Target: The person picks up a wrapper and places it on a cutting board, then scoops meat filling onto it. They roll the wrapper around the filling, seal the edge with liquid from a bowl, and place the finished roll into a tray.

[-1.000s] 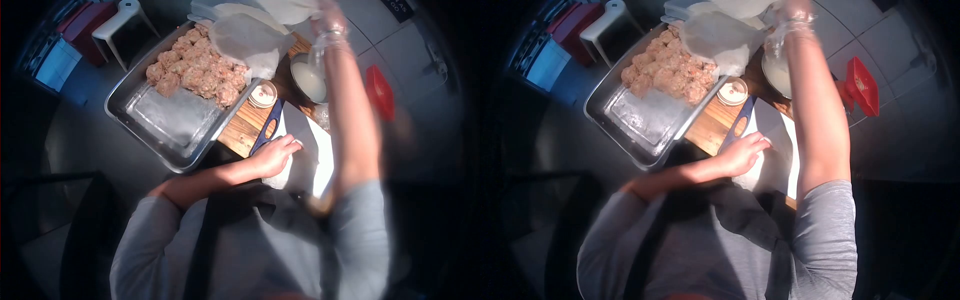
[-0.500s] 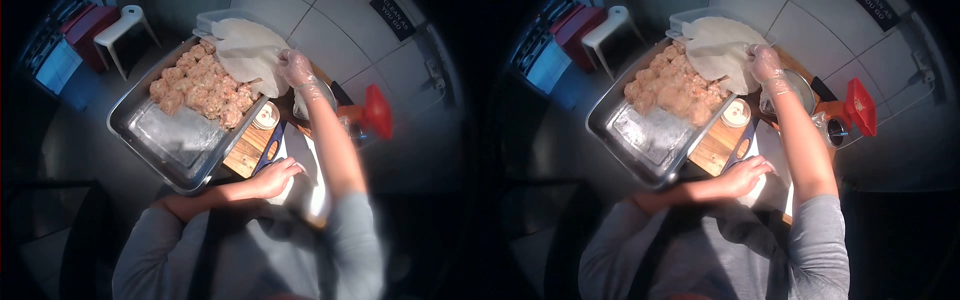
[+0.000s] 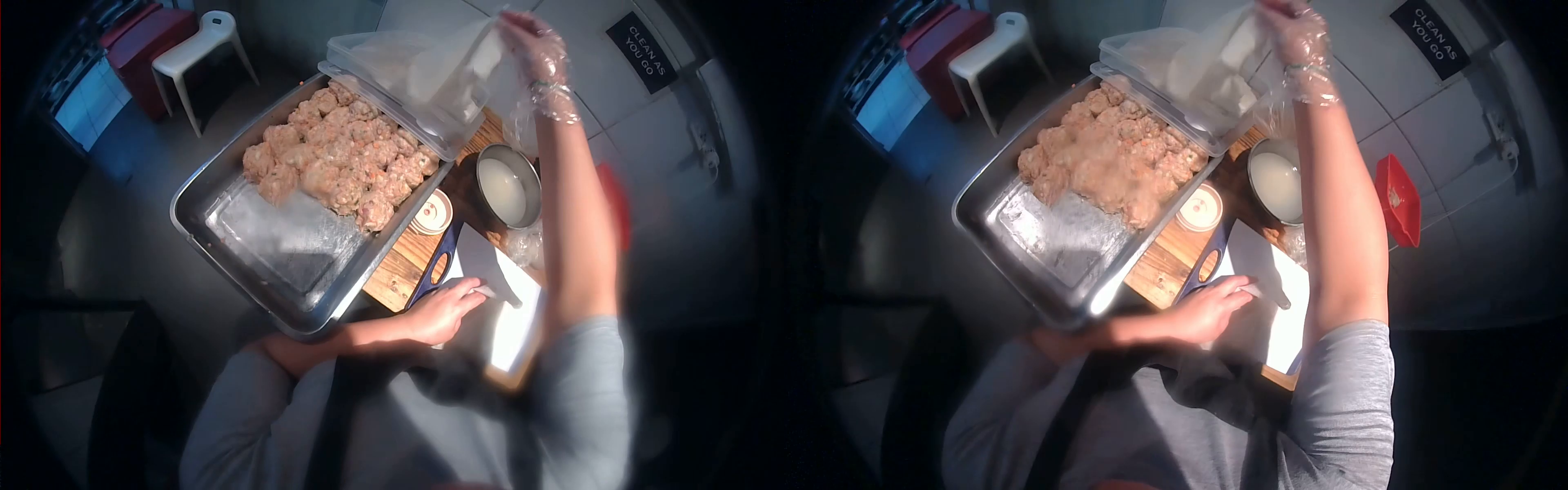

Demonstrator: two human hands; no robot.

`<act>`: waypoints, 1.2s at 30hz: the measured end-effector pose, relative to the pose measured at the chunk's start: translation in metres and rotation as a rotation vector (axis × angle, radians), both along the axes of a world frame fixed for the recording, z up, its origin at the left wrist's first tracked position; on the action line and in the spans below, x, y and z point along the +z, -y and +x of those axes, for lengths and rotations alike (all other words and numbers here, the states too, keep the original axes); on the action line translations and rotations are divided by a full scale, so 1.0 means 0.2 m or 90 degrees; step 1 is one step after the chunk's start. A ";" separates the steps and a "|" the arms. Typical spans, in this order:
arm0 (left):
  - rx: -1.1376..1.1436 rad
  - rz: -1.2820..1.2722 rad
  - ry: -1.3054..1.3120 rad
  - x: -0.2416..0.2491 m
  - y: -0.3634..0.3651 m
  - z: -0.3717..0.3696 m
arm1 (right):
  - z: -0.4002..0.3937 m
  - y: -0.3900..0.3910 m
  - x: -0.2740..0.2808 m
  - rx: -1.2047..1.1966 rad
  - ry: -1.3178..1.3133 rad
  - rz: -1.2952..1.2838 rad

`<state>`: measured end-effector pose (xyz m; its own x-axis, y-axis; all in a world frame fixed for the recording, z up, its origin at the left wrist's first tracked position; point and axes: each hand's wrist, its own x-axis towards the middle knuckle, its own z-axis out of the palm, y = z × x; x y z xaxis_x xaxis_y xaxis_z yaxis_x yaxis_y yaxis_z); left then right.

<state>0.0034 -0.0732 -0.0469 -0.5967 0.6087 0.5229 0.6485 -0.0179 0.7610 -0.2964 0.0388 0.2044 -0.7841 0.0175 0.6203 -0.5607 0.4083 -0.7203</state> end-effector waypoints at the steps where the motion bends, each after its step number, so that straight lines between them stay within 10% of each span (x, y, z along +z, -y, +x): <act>1: -0.020 -0.023 0.029 0.01 0.01 0.00 | 0.00 0.02 0.04 -0.010 -0.026 -0.008; 4: -0.084 -0.167 0.125 0.07 0.02 -0.02 | -0.08 0.03 0.06 -0.042 -0.127 -0.042; 9: -0.038 -0.019 0.093 0.03 0.01 -0.01 | 0.12 -0.02 -0.13 0.004 0.211 0.402; 13: -0.128 0.113 0.183 0.03 0.00 -0.11 | 0.77 -0.17 -0.12 0.241 0.522 0.416; 16: -0.321 0.153 0.599 0.21 0.01 -0.11 | 1.19 -0.33 -0.21 0.341 0.547 0.397; 20: -0.202 0.054 0.169 0.41 0.03 -0.11 | 1.61 -0.47 -0.26 0.183 0.516 0.317; 29: -0.052 -0.002 0.330 0.57 -0.04 -0.28 | 1.91 -0.84 -0.28 -0.066 0.407 0.022; 36: 0.003 0.049 -0.096 0.67 -0.02 -0.11 | 2.04 -0.91 -0.49 -0.087 0.127 0.013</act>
